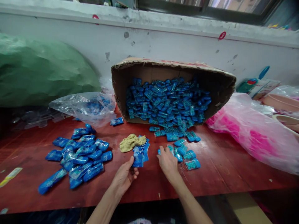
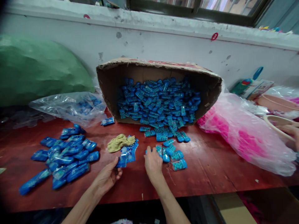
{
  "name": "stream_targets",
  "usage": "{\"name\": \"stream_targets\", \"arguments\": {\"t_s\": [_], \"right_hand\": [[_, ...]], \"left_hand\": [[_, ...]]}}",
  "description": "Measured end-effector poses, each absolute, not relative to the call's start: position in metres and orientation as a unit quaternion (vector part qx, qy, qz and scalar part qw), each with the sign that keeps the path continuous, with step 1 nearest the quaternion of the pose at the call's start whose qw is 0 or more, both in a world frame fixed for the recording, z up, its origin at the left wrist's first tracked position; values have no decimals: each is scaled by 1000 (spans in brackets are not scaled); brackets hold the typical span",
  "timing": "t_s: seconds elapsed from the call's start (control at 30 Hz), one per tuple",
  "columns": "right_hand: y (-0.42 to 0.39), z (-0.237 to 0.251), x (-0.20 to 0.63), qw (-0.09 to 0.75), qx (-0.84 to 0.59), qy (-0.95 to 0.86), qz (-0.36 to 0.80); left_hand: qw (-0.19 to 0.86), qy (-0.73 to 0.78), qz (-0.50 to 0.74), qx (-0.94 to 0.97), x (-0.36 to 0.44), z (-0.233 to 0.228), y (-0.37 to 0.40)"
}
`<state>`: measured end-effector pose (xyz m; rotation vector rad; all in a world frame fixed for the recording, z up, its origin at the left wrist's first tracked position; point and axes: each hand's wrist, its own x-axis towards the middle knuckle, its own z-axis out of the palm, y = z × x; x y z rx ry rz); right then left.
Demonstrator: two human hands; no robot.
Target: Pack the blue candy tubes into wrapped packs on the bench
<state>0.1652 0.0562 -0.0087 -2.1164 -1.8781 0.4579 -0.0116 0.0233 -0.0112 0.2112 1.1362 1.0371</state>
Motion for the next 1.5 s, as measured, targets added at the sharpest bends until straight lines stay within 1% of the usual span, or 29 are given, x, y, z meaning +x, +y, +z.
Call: {"name": "stream_targets", "arguments": {"t_s": [0.13, 0.23, 0.4, 0.5, 0.6, 0.8, 0.93, 1.2, 1.33, 1.5], "right_hand": [[64, -17, 159, 231, -679, -633, 292], [67, -20, 160, 285, -648, -604, 367], [59, -15, 159, 376, -600, -512, 487], [52, -6, 153, 439, -537, -426, 581], [49, 1, 148, 473, -481, -345, 653], [46, 2, 149, 494, -460, -311, 669], [45, 1, 148, 472, -456, -328, 680], [40, 3, 147, 472, -478, -353, 651], [33, 3, 145, 496, -470, -331, 651], [31, 0, 143, 504, -460, -316, 659]], "left_hand": [[718, 522, 453, 84, -10, -6, 19], [716, 525, 454, 74, -10, -6, 18], [701, 528, 471, 87, -9, -13, 19], [689, 523, 485, 128, -7, -16, 20], [670, 527, 500, 152, -8, -16, 22], [636, 549, 519, 156, -15, -15, 26], [620, 550, 529, 183, -15, -20, 25], [530, 586, 521, 324, -18, -23, 26], [547, 571, 532, 303, -20, -26, 28], [567, 559, 535, 282, -23, -28, 30]]}}
